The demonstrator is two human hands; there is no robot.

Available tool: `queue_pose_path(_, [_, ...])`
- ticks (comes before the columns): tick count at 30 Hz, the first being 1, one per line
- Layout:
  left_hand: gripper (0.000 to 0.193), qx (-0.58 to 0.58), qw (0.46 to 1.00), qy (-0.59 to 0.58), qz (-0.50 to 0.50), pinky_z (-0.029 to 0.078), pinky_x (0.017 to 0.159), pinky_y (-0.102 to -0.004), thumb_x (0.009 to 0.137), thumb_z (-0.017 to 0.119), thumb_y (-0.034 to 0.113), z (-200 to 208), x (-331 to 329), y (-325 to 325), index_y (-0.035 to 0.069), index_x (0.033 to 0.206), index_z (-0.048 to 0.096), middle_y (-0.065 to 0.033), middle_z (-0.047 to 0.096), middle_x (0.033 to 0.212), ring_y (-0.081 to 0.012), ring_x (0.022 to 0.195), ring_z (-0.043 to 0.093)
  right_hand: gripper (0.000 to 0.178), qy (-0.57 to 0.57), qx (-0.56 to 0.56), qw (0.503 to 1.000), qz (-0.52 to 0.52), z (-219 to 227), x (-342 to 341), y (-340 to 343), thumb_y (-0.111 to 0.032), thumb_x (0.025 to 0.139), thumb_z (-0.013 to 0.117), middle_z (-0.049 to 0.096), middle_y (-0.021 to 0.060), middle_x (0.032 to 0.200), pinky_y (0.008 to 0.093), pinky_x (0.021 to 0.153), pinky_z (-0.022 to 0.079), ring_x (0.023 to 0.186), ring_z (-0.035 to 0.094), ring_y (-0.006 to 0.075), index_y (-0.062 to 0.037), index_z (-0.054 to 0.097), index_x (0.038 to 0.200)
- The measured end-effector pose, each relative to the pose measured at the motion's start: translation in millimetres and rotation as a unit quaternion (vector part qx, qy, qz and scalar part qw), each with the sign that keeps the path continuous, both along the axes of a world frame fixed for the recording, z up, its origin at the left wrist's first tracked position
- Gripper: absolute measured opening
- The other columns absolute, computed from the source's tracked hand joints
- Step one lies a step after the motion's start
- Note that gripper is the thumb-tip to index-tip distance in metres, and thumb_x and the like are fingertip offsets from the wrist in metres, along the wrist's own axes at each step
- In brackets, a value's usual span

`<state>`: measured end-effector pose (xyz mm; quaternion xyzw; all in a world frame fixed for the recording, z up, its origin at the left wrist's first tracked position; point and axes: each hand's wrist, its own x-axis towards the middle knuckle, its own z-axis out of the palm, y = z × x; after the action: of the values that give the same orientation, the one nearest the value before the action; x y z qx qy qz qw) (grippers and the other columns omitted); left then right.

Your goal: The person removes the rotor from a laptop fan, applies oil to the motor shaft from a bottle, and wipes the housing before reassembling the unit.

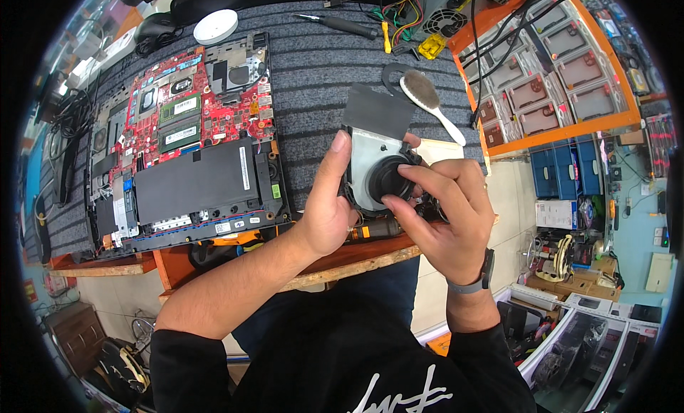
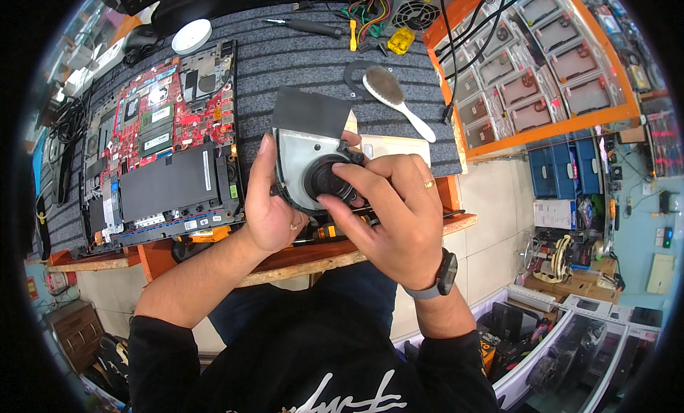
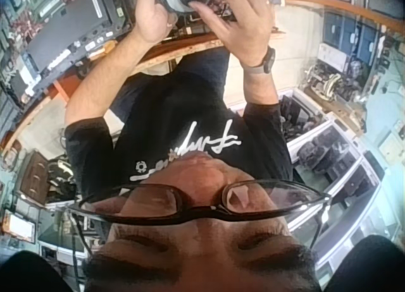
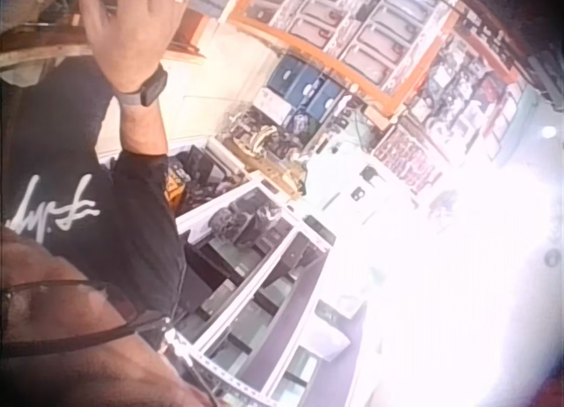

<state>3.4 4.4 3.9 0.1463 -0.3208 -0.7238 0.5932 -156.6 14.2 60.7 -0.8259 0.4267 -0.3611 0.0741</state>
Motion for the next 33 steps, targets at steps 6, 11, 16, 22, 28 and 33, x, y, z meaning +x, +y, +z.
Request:
queue_pose_path(6, [0.073,0.004,1.000,-0.002,-0.019,0.054,0.092,-0.0416,0.105,0.009,0.051,-1.3,-0.2,0.9,-0.002,0.136,0.048,-0.0178,0.060,0.128,-0.0278,0.109,0.063,0.041,0.006,-0.002,1.000,0.010,1.0,0.4,-1.9,-0.007,0.065,0.087,0.059,0.0048,0.087,0.0338,0.066,0.044,0.076,0.056,0.0215,-0.0064,0.072,0.102])
queue_pose_path(11, [0.073,0.023,0.999,-0.041,0.006,0.053,0.094,-0.0397,0.105,0.010,0.052,-5.4,-2.8,1.6,-0.002,0.136,0.048,-0.0171,0.060,0.127,-0.0272,0.112,0.063,0.034,0.016,0.018,1.000,0.013,4.6,2.4,-1.9,-0.003,0.067,0.081,0.059,0.0048,0.089,0.0330,0.068,0.044,0.077,0.055,0.0220,-0.0070,0.073,0.100])
queue_pose_path(16, [0.066,-0.002,0.999,-0.001,-0.050,0.052,0.094,-0.0346,0.108,0.016,0.051,-3.0,1.1,-1.0,0.001,0.137,0.047,-0.0121,0.062,0.122,-0.0205,0.107,0.064,0.029,-0.035,0.104,0.984,0.144,20.6,-9.5,7.4,0.003,0.069,0.067,0.058,0.0053,0.089,0.0305,0.071,0.042,0.076,0.053,0.0218,-0.0081,0.075,0.095])
queue_pose_path(22, [0.077,0.050,0.999,0.004,0.002,0.049,0.102,-0.0402,0.103,0.007,0.055,-0.5,-5.0,0.7,-0.002,0.135,0.049,-0.0187,0.063,0.121,-0.0277,0.113,0.063,0.036,0.017,0.009,0.999,0.027,7.8,-7.4,3.0,0.003,0.073,0.069,0.057,0.0062,0.084,0.0326,0.067,0.043,0.076,0.055,0.0222,-0.0050,0.073,0.107])
queue_pose_path(28, [0.076,0.050,0.999,0.005,-0.006,0.049,0.102,-0.0407,0.104,0.008,0.053,0.6,-3.3,0.5,-0.003,0.135,0.049,-0.0183,0.063,0.121,-0.0288,0.114,0.063,0.040,-0.015,0.043,0.999,0.001,10.3,-5.5,7.9,0.003,0.073,0.069,0.057,0.0061,0.082,0.0340,0.066,0.044,0.075,0.055,0.0225,-0.0040,0.071,0.113])
queue_pose_path(33, [0.070,0.038,0.998,0.056,-0.002,0.056,0.091,-0.0367,0.107,0.013,0.053,1.8,-1.6,-3.0,0.000,0.135,0.048,-0.0148,0.063,0.121,-0.0229,0.104,0.066,0.046,0.040,0.024,0.999,0.013,10.7,-8.3,8.2,0.000,0.074,0.071,0.053,0.0045,0.080,0.0342,0.065,0.042,0.073,0.053,0.0217,-0.0057,0.070,0.119])
